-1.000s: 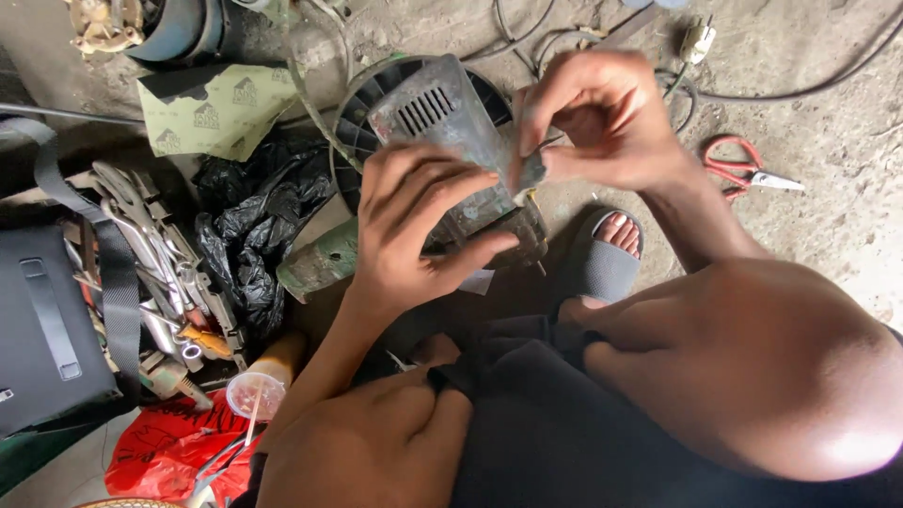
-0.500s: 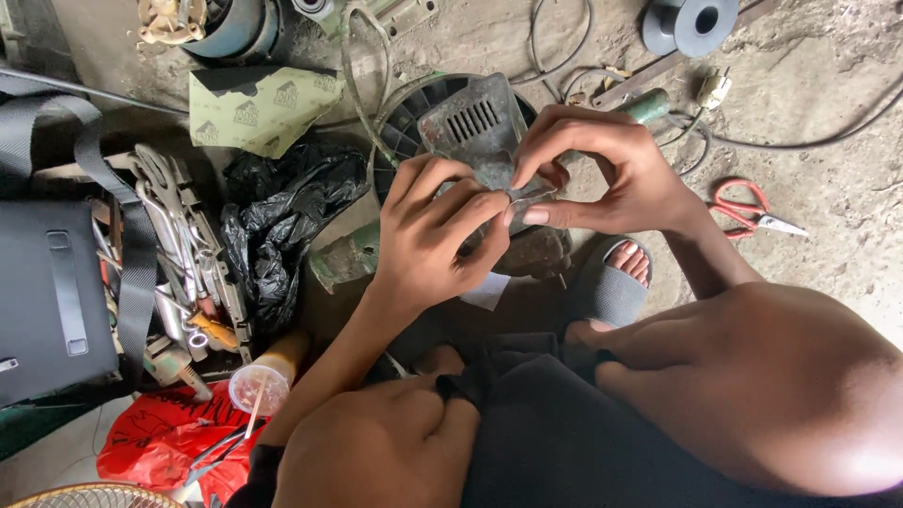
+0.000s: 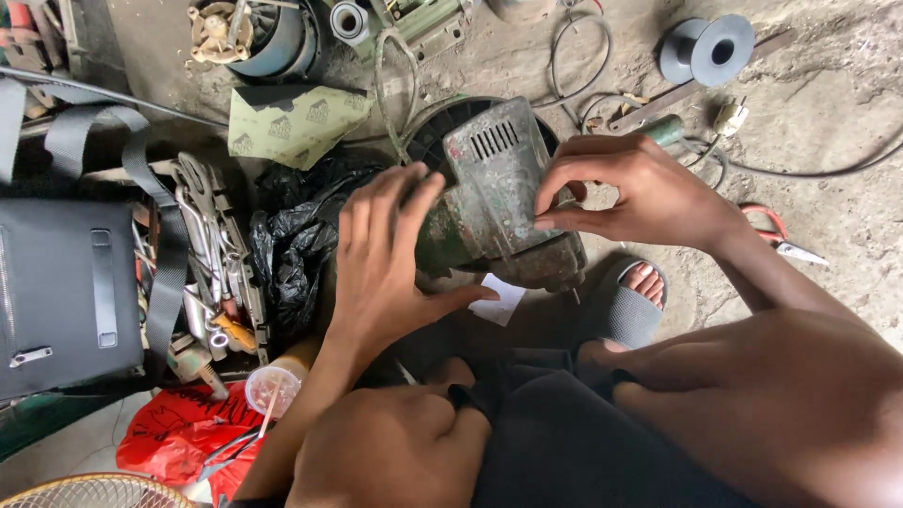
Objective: Sanding and cleaning the exterior surface of a metal motor housing using sandpaper and a small hand tool.
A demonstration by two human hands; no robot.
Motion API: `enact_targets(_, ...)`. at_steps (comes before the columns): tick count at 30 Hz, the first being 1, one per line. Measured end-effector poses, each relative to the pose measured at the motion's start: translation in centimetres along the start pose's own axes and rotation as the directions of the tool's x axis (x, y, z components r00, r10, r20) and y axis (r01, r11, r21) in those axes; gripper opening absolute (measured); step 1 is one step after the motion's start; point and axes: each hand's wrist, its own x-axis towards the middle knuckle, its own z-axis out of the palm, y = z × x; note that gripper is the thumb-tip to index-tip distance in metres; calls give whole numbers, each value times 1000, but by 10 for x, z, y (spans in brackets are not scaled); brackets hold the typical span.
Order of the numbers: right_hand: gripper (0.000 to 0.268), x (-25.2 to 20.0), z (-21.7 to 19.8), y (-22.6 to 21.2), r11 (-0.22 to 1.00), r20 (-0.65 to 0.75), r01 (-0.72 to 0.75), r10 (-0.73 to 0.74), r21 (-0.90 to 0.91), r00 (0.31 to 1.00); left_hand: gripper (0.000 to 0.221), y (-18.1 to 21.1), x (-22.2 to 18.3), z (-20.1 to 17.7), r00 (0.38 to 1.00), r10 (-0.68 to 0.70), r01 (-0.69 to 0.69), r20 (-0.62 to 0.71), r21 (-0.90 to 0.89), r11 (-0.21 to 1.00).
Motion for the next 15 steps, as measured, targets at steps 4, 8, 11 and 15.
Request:
enact_targets(4,20,2,7,7,998,1,54,-54,-31,999,170,0,-10,9,985,-150,140,84,113,984)
enact_targets(8,21,-9,-6,-9,994,-28,55,-58,-92,998,153,-4,-16,22,998,-58,43,33,353,935)
enact_targets(11,22,-16,-10,-16,993,-25,20,-23,-117,999,149,-5,-12,24,1000,-3,-7,24,376,927)
enact_targets(15,24,-19,-1,-15,993,-64,-25,18,-114,998,148,-5,-10,31,999,-1,-14,32,479,878)
